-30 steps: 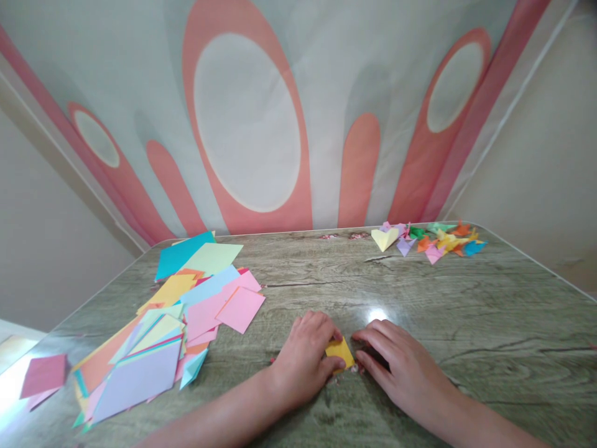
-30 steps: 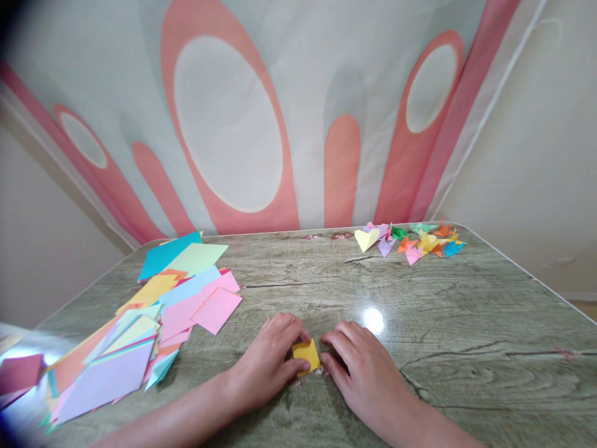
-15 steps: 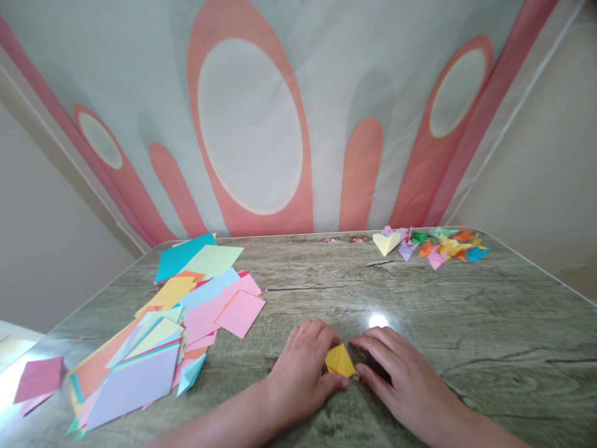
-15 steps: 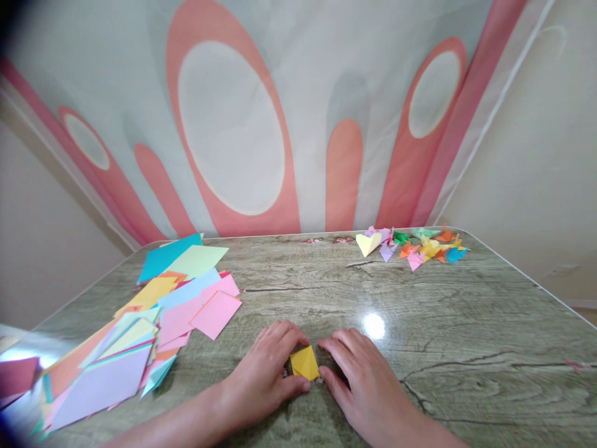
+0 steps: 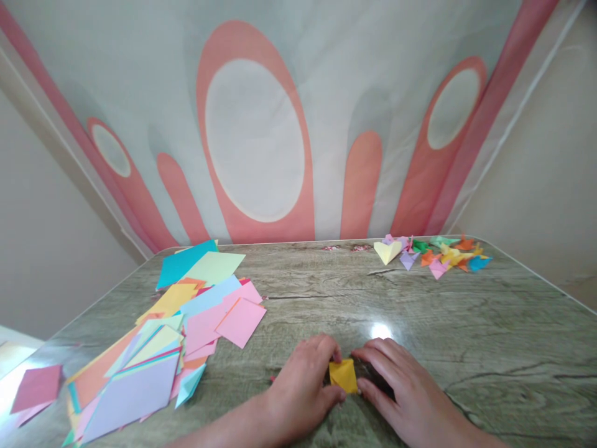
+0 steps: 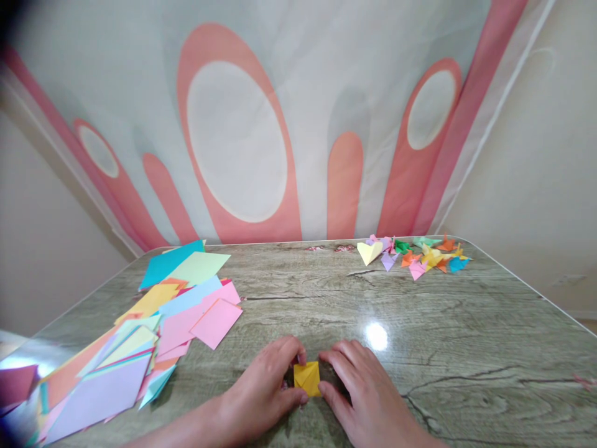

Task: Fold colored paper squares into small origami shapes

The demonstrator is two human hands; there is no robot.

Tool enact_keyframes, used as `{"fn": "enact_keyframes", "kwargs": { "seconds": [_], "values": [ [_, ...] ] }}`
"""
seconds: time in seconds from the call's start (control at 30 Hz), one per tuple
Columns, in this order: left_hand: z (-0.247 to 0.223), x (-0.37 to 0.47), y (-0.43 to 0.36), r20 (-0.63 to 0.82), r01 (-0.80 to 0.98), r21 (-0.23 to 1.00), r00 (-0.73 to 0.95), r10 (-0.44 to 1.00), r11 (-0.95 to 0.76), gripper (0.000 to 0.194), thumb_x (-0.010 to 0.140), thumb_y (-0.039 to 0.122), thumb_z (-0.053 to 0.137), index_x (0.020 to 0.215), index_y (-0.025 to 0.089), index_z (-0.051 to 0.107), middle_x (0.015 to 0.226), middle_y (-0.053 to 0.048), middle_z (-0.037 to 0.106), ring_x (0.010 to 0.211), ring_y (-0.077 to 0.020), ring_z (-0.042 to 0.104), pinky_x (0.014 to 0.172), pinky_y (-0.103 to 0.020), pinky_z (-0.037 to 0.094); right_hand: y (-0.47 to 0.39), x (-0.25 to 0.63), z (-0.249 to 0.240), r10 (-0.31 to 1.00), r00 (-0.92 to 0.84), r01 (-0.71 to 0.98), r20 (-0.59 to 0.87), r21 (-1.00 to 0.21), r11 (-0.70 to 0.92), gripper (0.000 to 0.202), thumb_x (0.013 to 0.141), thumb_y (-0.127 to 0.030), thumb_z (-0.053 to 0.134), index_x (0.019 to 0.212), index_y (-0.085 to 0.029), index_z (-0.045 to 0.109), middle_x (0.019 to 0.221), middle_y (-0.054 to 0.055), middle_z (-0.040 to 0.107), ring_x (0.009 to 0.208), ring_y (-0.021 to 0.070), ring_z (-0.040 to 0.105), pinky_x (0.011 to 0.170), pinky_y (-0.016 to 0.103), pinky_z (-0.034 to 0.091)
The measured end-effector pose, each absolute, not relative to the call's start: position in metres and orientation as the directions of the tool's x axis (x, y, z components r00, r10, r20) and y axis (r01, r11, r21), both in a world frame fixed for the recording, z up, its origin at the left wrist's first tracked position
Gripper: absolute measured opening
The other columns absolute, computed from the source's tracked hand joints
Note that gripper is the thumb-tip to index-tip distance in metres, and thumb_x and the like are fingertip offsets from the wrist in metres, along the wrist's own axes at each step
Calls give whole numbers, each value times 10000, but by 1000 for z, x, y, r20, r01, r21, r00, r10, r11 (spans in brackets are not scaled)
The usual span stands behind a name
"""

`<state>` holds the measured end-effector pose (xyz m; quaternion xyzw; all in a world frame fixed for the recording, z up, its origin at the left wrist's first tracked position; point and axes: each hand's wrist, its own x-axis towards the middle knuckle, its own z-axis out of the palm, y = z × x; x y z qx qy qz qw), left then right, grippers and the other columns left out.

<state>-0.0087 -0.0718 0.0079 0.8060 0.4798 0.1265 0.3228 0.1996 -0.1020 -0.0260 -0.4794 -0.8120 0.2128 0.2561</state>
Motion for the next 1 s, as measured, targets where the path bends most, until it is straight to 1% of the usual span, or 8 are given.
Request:
{"fn": "enact_keyframes", "kwargs": {
  "seconds": [0.2,0.3,0.4,0.5,0.57,0.73,0.83,1.0],
  "values": [
    [8,-2,-70,-155,452,887,479,864,-91,351,709,68,582,1032,195,527,787,40,583,709,-116,523,645,-215,373,-101,198,-26,916,-365,616,166,-694,371,137,870,-324,611,957,-222,586,955,50,602,925,219,559,809,372,464],
    [3,4,-71,-196,315,948,475,858,42,221,711,97,612,913,162,548,735,39,569,652,-96,501,602,-198,370,-101,195,-24,936,-333,538,115,-792,289,132,870,-342,607,879,-214,576,854,15,593,793,169,570,694,283,464],
    [-2,10,-74,-161,332,943,437,885,8,192,689,121,669,818,160,532,714,45,551,645,-90,487,587,-190,361,-102,193,-22,946,-315,497,79,-835,236,109,874,-318,599,852,-214,579,773,-13,580,696,138,557,617,243,439],
    [-1,11,-77,-72,409,903,451,890,-134,204,703,133,685,816,170,519,748,38,568,686,-104,515,627,-201,389,-103,193,-22,937,-327,508,120,-814,282,65,887,-229,564,825,-215,575,761,-19,585,697,134,566,628,244,441],
    [1,8,-77,12,452,852,488,873,-265,205,732,130,671,880,178,537,821,15,597,757,-128,547,698,-229,421,-103,197,-23,913,-337,521,231,-762,385,89,884,-147,533,831,-212,564,805,-8,598,742,141,577,672,260,452],
    [6,-3,-74,273,495,619,593,758,-610,285,825,126,589,1090,216,536,1091,-58,589,1035,-210,520,917,-346,409,-98,208,-25,761,-386,628,521,-456,631,178,861,-22,477,861,-187,545,905,44,613,834,188,561,750,335,453],
    [7,-5,-74,286,501,488,682,673,-715,249,874,151,523,1117,203,530,1097,-77,589,1040,-226,515,921,-374,409,-95,209,-27,740,-446,683,503,-343,645,171,885,-38,455,868,-170,562,863,59,605,816,207,551,736,360,455],
    [7,-2,-73,218,486,384,779,588,-785,214,898,137,450,1083,188,542,1041,-81,616,1012,-214,554,912,-356,426,-95,205,-28,749,-514,693,419,-312,650,165,895,-74,478,799,-170,571,810,51,594,767,210,546,694,365,465]
  ]
}}
